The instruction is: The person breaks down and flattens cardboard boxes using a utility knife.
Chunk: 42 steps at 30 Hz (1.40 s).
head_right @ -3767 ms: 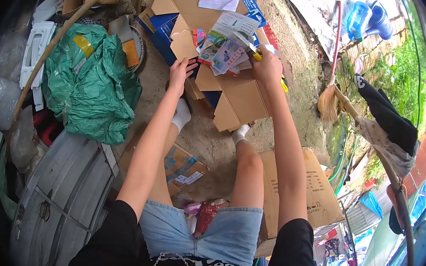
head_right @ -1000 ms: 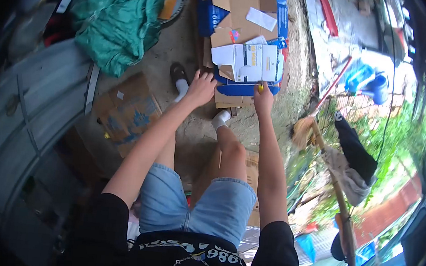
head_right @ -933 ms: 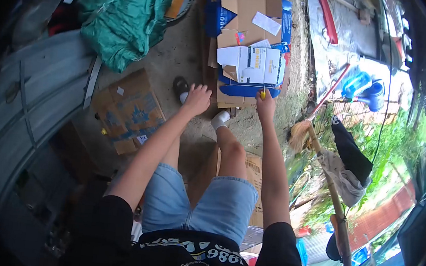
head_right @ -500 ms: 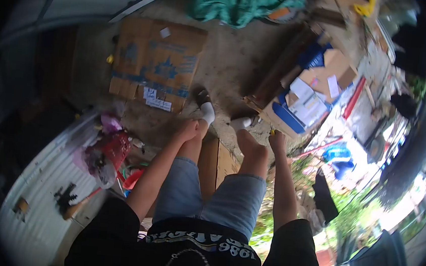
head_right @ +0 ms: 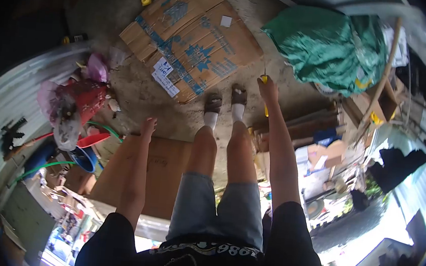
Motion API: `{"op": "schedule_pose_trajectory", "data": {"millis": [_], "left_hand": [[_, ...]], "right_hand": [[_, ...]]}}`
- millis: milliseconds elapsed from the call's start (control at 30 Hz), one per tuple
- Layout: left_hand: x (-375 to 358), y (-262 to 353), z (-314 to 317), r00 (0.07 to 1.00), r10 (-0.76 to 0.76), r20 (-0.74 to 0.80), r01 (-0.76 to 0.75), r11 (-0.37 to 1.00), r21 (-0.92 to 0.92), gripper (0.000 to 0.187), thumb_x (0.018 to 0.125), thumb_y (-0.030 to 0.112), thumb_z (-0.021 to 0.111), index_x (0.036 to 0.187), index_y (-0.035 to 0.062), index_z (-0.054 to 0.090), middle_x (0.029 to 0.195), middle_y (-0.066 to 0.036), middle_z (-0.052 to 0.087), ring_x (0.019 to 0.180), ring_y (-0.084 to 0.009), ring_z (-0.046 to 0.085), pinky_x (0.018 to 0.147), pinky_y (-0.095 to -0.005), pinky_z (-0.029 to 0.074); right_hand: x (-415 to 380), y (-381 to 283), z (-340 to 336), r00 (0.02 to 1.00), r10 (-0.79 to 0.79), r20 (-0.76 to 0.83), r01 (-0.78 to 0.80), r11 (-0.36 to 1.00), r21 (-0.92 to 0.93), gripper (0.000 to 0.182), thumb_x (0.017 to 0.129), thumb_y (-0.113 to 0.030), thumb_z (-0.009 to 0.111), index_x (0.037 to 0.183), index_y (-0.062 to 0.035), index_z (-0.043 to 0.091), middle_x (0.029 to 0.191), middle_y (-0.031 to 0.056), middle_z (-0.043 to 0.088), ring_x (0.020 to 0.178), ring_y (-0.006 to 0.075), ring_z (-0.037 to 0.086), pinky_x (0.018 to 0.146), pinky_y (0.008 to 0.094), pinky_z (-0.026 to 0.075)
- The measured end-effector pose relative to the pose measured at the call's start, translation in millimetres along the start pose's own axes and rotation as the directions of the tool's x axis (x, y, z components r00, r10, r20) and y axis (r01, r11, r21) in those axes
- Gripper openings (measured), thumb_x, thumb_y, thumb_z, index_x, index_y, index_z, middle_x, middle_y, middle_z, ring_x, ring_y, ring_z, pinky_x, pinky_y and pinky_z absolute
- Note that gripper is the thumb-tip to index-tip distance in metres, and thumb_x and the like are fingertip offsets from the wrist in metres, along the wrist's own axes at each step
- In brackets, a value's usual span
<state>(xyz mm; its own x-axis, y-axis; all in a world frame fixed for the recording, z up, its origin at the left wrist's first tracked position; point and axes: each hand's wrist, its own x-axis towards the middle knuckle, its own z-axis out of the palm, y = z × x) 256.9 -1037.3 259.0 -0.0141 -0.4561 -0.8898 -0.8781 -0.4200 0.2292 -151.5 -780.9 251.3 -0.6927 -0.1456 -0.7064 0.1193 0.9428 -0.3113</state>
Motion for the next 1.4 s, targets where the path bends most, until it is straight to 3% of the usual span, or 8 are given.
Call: {"op": "schedule_pose_trajectory", "data": {"millis": [300, 500, 567, 733, 900, 1133, 1267, 1400], "left_hand": [[190.7, -1.4, 98.2, 0.953, -0.261, -0.154, 0.184, 0.903, -0.388, 0.039, 0.075, 0.028, 0.059, 0.107, 0.0058, 0.053, 0.089, -0.005, 0.057, 0.083, -0.0182, 0.054, 0.072, -0.0335, 0.042], [283.5, -33.8, 115.2, 0.996, -0.072, -0.050, 0.015, 0.704, -0.710, 0.044, 0.074, 0.028, 0.063, 0.109, 0.0027, 0.051, 0.092, -0.005, 0.059, 0.080, -0.0170, 0.056, 0.071, -0.0298, 0.043], [275.1, -41.3, 110.1, 0.992, 0.039, -0.120, -0.116, 0.653, -0.749, 0.039, 0.077, 0.023, 0.063, 0.107, 0.0024, 0.050, 0.093, -0.003, 0.058, 0.077, -0.0169, 0.056, 0.065, -0.0290, 0.043], [200.9, -12.2, 77.2, 0.961, 0.058, -0.271, -0.224, 0.735, -0.640, 0.039, 0.076, 0.025, 0.063, 0.103, -0.0024, 0.053, 0.088, -0.005, 0.059, 0.076, -0.0155, 0.056, 0.065, -0.0296, 0.044], [62.2, 32.3, 1.2, 0.726, 0.156, -0.670, -0.177, 0.983, 0.036, 0.040, 0.074, 0.039, 0.059, 0.089, 0.0021, 0.061, 0.083, -0.016, 0.061, 0.079, -0.0304, 0.058, 0.069, -0.0387, 0.044], [-178.6, 59.1, -161.2, 0.744, 0.220, -0.632, -0.289, 0.957, -0.007, 0.037, 0.072, 0.039, 0.059, 0.091, 0.0074, 0.062, 0.080, -0.015, 0.062, 0.079, -0.0311, 0.059, 0.068, -0.0394, 0.043], [-319.8, -10.7, -222.1, 0.746, 0.134, -0.652, -0.345, 0.915, -0.207, 0.032, 0.071, 0.030, 0.062, 0.089, 0.0034, 0.064, 0.069, -0.011, 0.062, 0.061, -0.0157, 0.058, 0.057, -0.0293, 0.043], [-412.8, -158.5, -242.4, 0.566, 0.084, -0.820, -0.503, 0.823, -0.263, 0.026, 0.072, 0.023, 0.063, 0.086, 0.0013, 0.064, 0.066, -0.004, 0.060, 0.058, -0.0082, 0.053, 0.054, -0.0257, 0.041]], "right_hand": [[270.3, 21.4, 84.5, 0.808, -0.580, -0.102, 0.512, 0.777, -0.366, 0.058, 0.073, -0.021, 0.061, 0.122, -0.0018, 0.036, 0.103, 0.0227, 0.053, 0.097, 0.0361, 0.051, 0.076, 0.0404, 0.045], [301.9, 7.8, 106.7, 0.983, -0.157, 0.096, 0.158, 0.987, -0.002, 0.058, 0.072, -0.027, 0.063, 0.116, 0.0033, 0.041, 0.087, 0.0213, 0.059, 0.083, 0.0375, 0.057, 0.068, 0.0383, 0.048], [316.4, 24.2, 99.0, 0.964, -0.253, 0.079, 0.264, 0.945, -0.192, 0.052, 0.072, -0.030, 0.062, 0.109, 0.0016, 0.047, 0.085, 0.0205, 0.060, 0.080, 0.0374, 0.058, 0.067, 0.0389, 0.048], [242.6, 40.1, 72.9, 0.938, -0.344, 0.032, 0.331, 0.865, -0.377, 0.037, 0.073, -0.042, 0.056, 0.094, -0.0125, 0.059, 0.087, 0.0170, 0.060, 0.082, 0.0362, 0.057, 0.069, 0.0428, 0.046], [88.7, 6.8, 17.0, 0.969, -0.225, -0.097, 0.174, 0.911, -0.375, 0.029, 0.076, -0.035, 0.052, 0.086, -0.0084, 0.059, 0.084, 0.0179, 0.060, 0.081, 0.0366, 0.057, 0.068, 0.0445, 0.044], [-141.8, -75.5, -111.7, 0.948, -0.318, -0.026, 0.300, 0.916, -0.267, 0.031, 0.074, -0.032, 0.055, 0.086, -0.0037, 0.059, 0.079, 0.0187, 0.060, 0.077, 0.0346, 0.058, 0.064, 0.0436, 0.045], [-267.1, -118.2, -156.5, 0.927, -0.350, 0.137, 0.368, 0.918, -0.146, 0.026, 0.070, -0.024, 0.060, 0.081, -0.0008, 0.058, 0.067, 0.0162, 0.059, 0.067, 0.0304, 0.059, 0.058, 0.0396, 0.043], [-339.0, -125.1, -130.3, 0.768, -0.584, 0.264, 0.613, 0.789, -0.041, 0.026, 0.071, -0.022, 0.061, 0.078, 0.0018, 0.056, 0.066, 0.0153, 0.057, 0.062, 0.0253, 0.056, 0.057, 0.0362, 0.042]]}}
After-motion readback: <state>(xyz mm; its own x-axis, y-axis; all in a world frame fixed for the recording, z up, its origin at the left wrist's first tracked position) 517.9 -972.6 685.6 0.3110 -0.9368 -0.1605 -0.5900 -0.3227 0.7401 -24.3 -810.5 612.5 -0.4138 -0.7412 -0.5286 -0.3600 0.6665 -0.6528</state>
